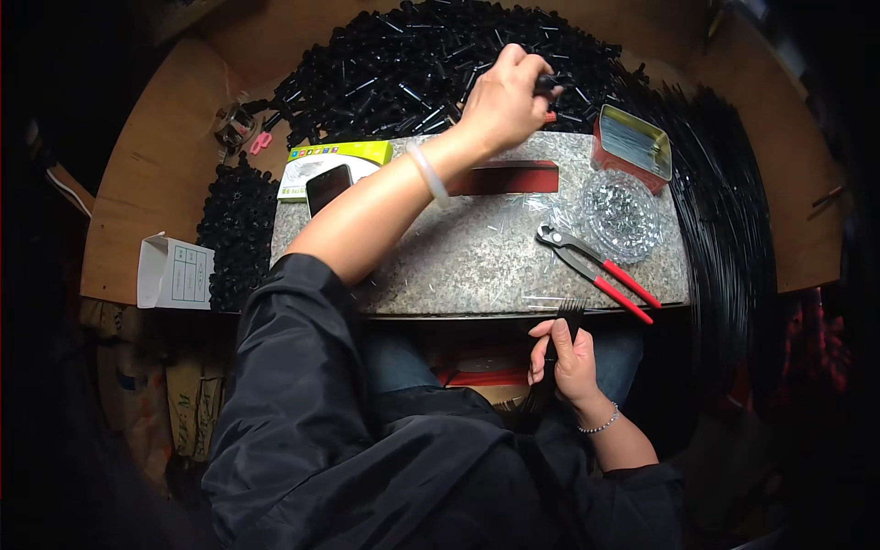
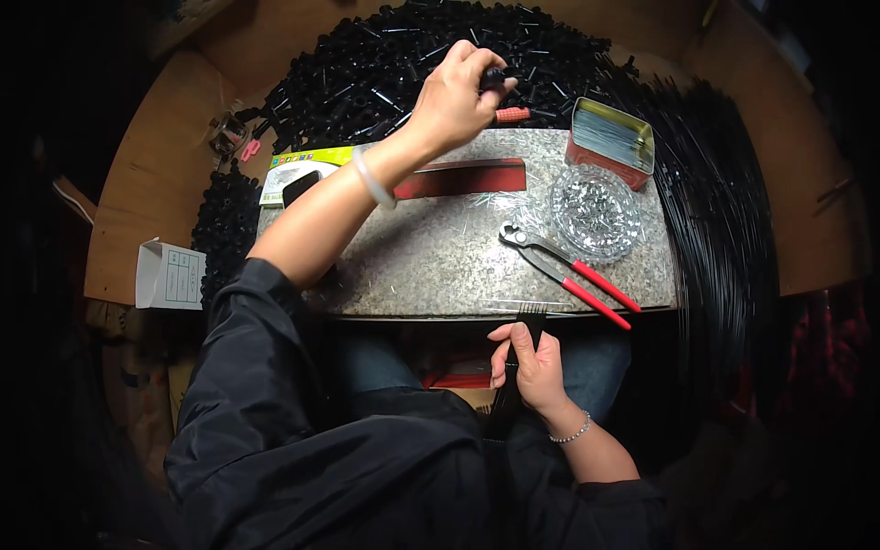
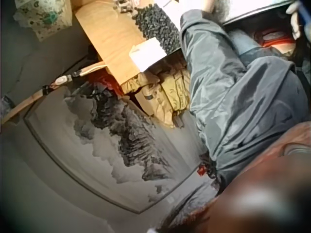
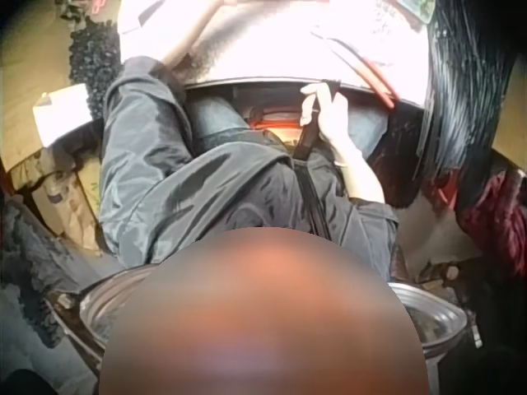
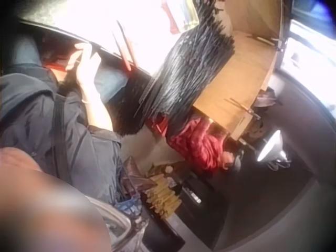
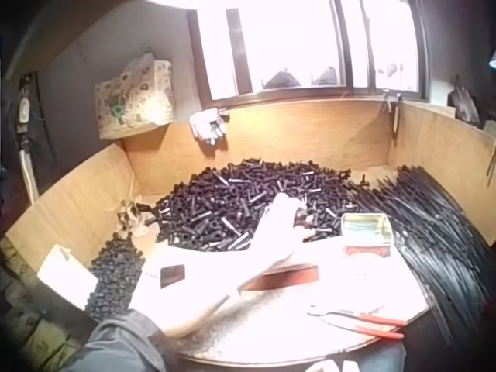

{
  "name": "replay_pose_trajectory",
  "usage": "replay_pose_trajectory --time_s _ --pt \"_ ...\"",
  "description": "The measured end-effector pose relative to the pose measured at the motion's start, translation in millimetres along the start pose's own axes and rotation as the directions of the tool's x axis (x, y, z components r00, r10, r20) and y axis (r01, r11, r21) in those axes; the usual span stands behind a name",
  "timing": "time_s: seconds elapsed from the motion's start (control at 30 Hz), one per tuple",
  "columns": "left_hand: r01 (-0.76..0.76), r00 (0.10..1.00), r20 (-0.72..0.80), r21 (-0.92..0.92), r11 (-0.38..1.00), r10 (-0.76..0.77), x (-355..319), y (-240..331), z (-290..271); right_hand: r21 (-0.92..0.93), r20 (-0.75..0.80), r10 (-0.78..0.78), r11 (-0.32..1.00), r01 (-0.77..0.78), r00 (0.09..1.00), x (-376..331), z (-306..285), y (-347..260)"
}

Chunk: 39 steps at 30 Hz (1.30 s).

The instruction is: The person is using pliers and their hands to assemble various black plastic and metal components that appear to be for umbrellas at a factory workbench.

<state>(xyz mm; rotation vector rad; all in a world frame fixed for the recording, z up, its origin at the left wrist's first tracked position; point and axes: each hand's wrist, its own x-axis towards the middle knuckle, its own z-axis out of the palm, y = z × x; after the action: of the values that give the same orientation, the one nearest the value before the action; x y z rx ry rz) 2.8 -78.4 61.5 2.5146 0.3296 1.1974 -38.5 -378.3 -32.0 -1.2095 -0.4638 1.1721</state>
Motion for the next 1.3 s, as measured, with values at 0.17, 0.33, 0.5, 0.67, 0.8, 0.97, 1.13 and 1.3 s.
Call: replay_pose_trajectory --time_s 0.17,0.33,0.5,0.67,0.8,0.97,1.13,1.3 --pt "-0.093 0.994 0.045 -0.179 0.980 0.102 -31.8 68.8 -55.2 -0.061 0.061 -0.049 0.997 0.052 0.997 -11.9 6.4 2.1" --pt "0.586 0.810 0.506 -0.723 0.365 -0.297 -113.9 99.8 -97.5 -0.194 0.152 -0.011 0.980 0.041 0.988 -33.1 15.7 -1.2" --pt "0.704 0.646 0.653 -0.709 -0.021 -0.394 -196.5 103.5 -105.4 -0.154 0.155 -0.091 0.981 0.115 0.984 -53.3 24.8 14.8" --pt "0.632 0.619 0.716 -0.698 -0.338 -0.322 -232.9 121.5 -98.7 -0.045 0.141 -0.126 0.990 0.134 0.982 -59.1 32.6 22.9" --pt "0.534 0.637 0.717 -0.675 -0.510 -0.283 -241.7 130.4 -95.3 -0.021 0.174 -0.120 0.992 0.125 0.977 -63.9 36.6 22.3" --pt "0.507 0.627 0.713 -0.679 -0.531 -0.312 -246.2 132.8 -85.1 0.001 0.186 -0.105 0.994 0.106 0.977 -67.4 36.8 25.6" --pt "0.540 0.641 0.701 -0.701 -0.465 -0.312 -245.2 134.7 -80.2 0.006 0.205 -0.101 0.995 0.102 0.974 -65.8 40.9 26.9" --pt "0.584 0.623 0.690 -0.724 -0.368 -0.368 -241.3 136.6 -82.3 0.017 0.218 -0.084 0.996 0.083 0.972 -64.0 41.2 26.0"
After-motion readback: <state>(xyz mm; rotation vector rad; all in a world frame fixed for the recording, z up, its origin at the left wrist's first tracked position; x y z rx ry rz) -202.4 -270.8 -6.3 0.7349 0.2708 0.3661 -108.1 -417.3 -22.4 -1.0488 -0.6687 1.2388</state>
